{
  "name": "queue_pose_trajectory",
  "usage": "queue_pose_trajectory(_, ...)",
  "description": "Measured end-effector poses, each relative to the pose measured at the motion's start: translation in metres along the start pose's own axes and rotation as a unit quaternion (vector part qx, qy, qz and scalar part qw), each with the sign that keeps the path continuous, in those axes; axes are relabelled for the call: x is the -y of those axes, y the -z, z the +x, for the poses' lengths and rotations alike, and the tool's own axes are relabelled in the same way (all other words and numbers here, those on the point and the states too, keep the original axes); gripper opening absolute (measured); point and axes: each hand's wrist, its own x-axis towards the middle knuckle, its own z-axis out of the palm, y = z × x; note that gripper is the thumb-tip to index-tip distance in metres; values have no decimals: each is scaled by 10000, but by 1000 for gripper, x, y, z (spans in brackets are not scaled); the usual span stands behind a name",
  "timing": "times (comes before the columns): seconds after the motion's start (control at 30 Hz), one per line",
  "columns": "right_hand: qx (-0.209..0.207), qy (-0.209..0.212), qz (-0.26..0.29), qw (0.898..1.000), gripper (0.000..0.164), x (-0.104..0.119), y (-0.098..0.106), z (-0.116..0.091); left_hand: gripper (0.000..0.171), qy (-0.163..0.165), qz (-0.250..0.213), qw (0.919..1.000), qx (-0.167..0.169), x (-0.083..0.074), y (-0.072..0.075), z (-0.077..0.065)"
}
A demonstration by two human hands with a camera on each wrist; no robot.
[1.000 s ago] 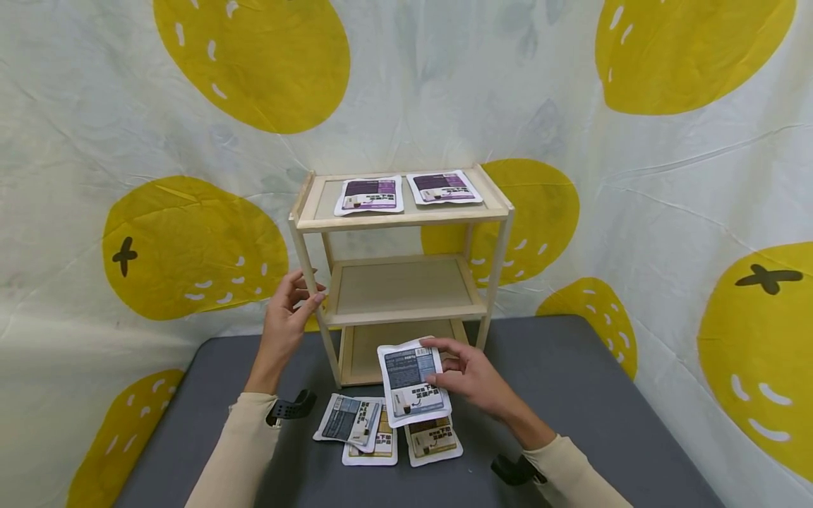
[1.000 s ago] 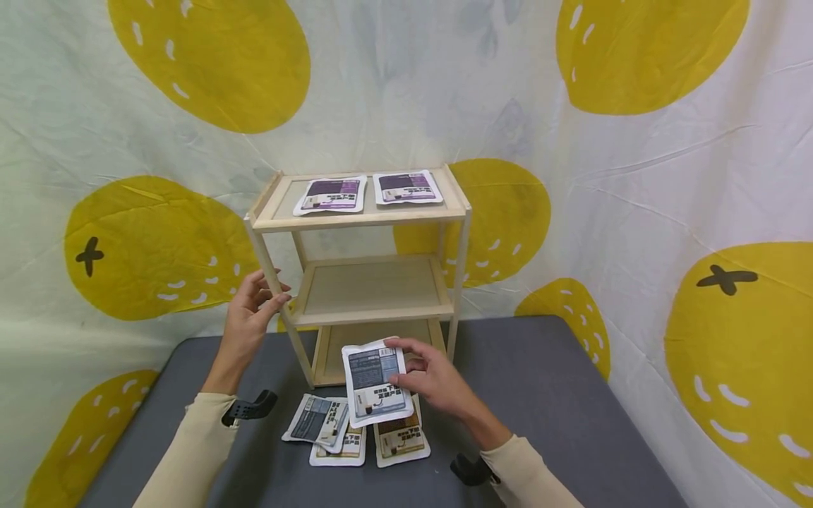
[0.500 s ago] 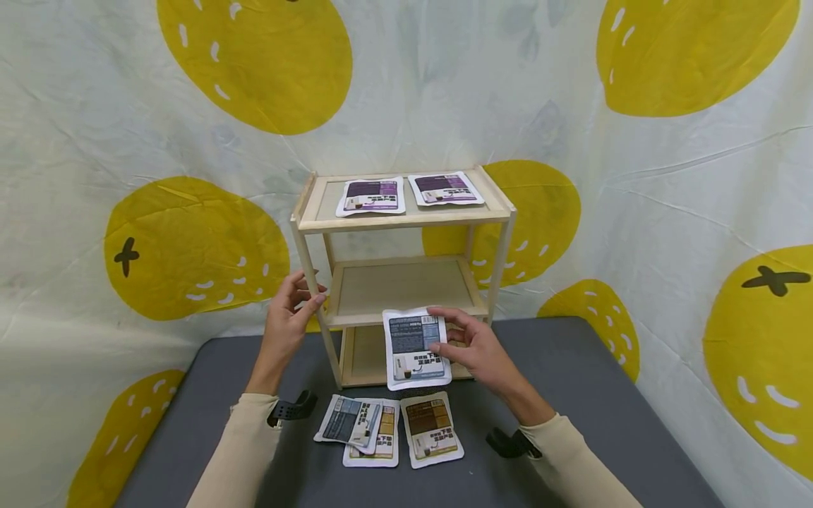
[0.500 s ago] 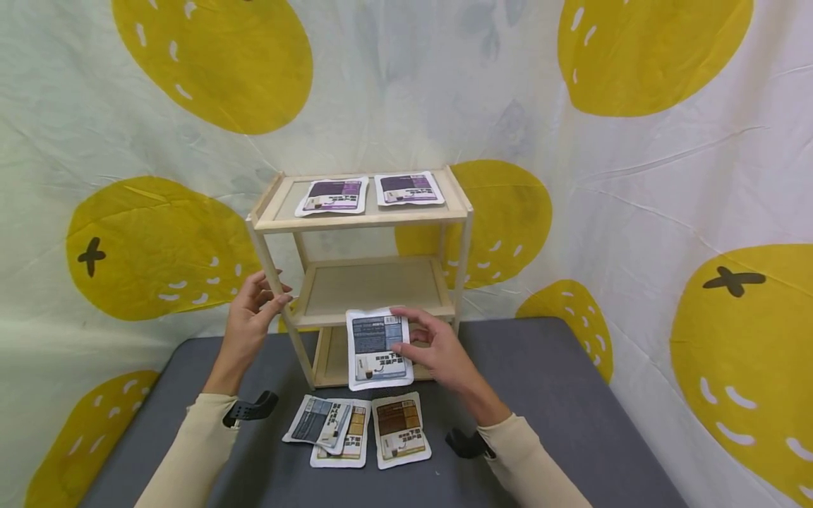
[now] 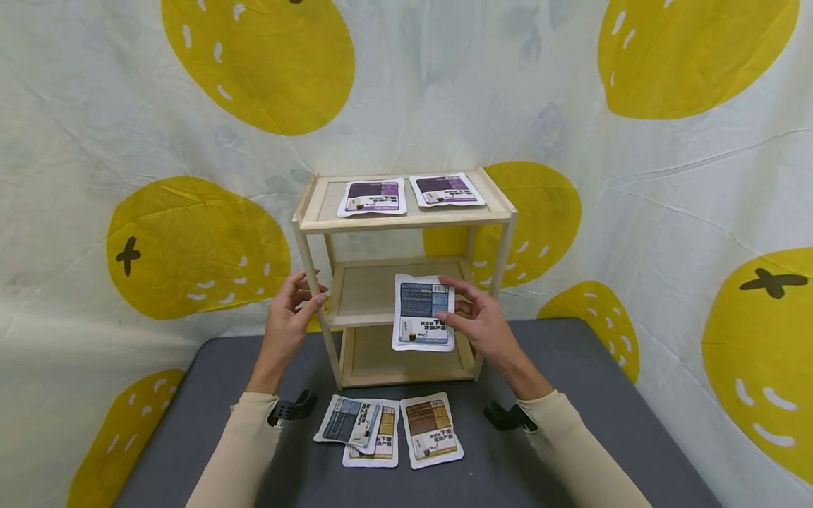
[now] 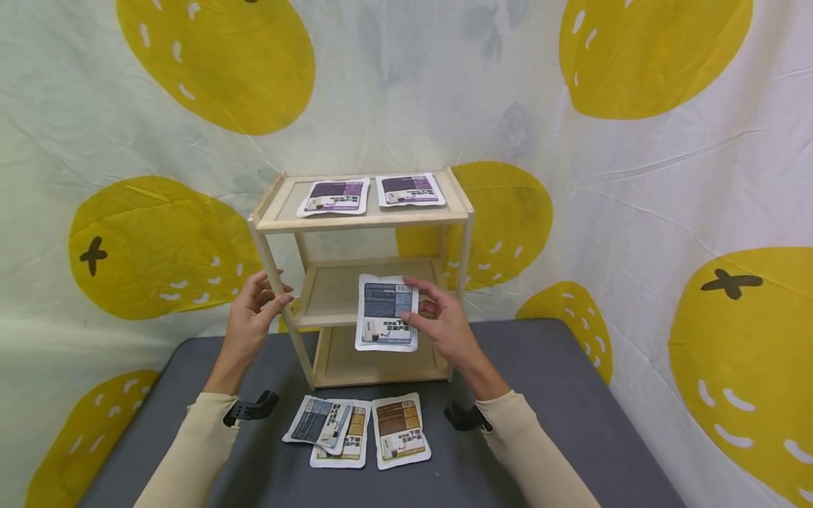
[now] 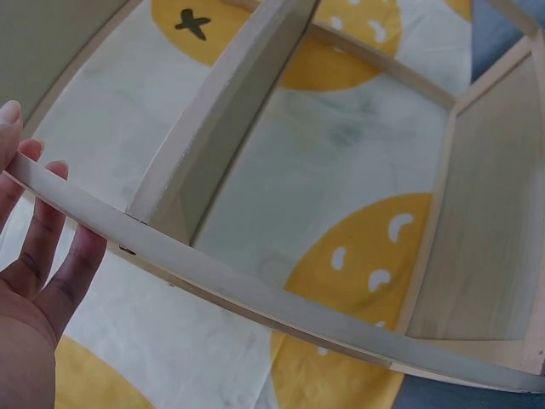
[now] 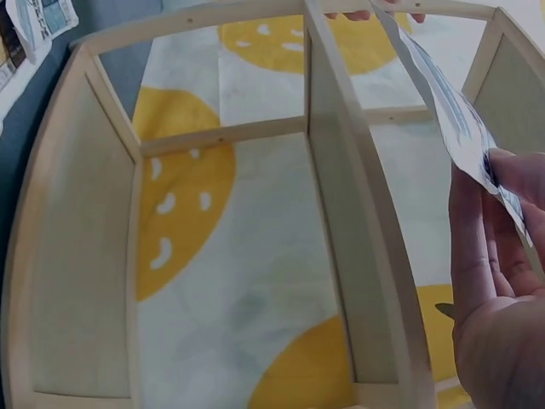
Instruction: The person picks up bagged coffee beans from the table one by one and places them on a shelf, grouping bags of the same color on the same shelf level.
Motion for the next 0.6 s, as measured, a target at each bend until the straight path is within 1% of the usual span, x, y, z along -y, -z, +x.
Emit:
queue_pose_trajectory(0.1, -162, 28, -136, 9998, 59, 3, 0, 7, 45, 21, 21, 10000, -3, 0, 0, -1)
queue_pose_trajectory(0.27, -312, 95, -604, 9976, 56, 6, -1, 21, 45, 12, 87, 10000, -31, -2, 1, -1)
queue_pose_trajectory(0.43, -403, 128, -766, 9962, 58, 4, -1, 34, 44, 9, 81, 10000, -13, -2, 0, -1)
queue_pose_trajectory(0.6, -641, 121, -995, 9929, 58, 3, 1, 44, 44, 41, 115, 9999, -14, -2, -1, -2)
